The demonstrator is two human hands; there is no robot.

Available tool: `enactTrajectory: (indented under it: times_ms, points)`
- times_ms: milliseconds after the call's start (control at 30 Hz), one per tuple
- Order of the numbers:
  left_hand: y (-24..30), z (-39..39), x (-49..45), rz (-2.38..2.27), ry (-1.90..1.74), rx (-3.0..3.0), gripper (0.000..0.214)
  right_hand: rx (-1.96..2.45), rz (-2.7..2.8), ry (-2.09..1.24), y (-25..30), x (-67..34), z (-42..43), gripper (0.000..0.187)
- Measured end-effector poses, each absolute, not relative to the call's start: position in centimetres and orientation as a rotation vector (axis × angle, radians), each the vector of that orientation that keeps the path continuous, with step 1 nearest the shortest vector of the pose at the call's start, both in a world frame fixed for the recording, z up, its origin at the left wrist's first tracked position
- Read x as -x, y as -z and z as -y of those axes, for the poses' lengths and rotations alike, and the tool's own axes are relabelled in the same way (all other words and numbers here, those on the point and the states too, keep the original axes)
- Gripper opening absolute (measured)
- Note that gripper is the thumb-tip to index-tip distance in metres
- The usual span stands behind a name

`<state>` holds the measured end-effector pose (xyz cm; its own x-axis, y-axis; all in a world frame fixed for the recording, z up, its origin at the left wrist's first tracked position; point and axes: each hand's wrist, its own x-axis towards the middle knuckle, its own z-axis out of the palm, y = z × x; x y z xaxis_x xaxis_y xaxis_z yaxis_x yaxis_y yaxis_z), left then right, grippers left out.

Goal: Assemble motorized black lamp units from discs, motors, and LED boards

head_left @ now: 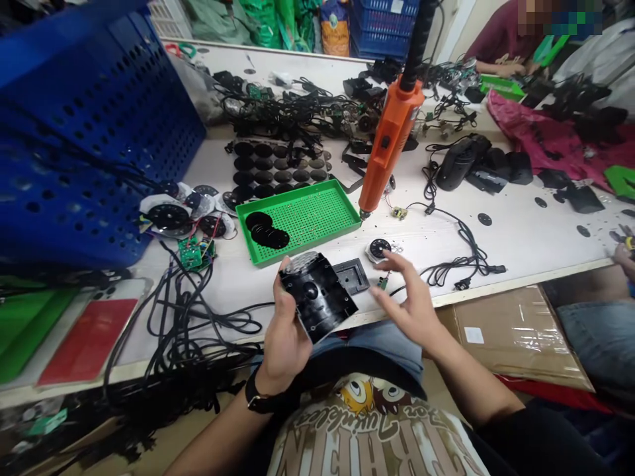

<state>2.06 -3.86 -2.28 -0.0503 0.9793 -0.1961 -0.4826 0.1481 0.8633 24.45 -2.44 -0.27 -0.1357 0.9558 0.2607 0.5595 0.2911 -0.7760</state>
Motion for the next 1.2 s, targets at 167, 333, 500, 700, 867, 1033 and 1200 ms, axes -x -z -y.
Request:
enactTrajectory:
  times_ms: [167, 333, 500, 700, 867, 1033, 1200]
  points:
    - [1.2, 3.1, -1.0, -0.910, -1.435, -0.334, 0.061, 1.588, 1.728, -0.235, 2.6, -29.1, -2.0, 0.037]
    - [0.4, 3.0, -0.7, -0.934, -1.491, -0.199, 0.055, 1.702, 1.701, -0.193, 4.4, -32.6, -3.5, 0.034]
    - [0.5, 3.0, -0.9, -0.978, -1.495, -0.199, 0.054, 1.729, 1.748, -0.229, 5.0, -33.2, -3.5, 0.034]
    - [1.2, 3.0, -1.0, -1.008, -1.483, -0.215, 0.057, 1.648, 1.921, -0.332, 5.6, -32.8, -4.0, 0.043]
    - [2.6, 3.3, -1.4, -1.059, -1.501, -0.239, 0.062, 1.605, 2.023, -0.384, 6.4, -32.1, -4.2, 0.050]
    - [4.2, 3.5, -1.7, -1.094, -1.548, -0.398, 0.070, 1.694, 1.933, -0.249, 7.2, -31.4, -4.2, 0.044]
    - [4.4, 3.2, -2.0, -1.113, -1.492, -0.459, 0.077, 1.736, 1.822, -0.083, 6.6, -30.9, -2.4, 0.057]
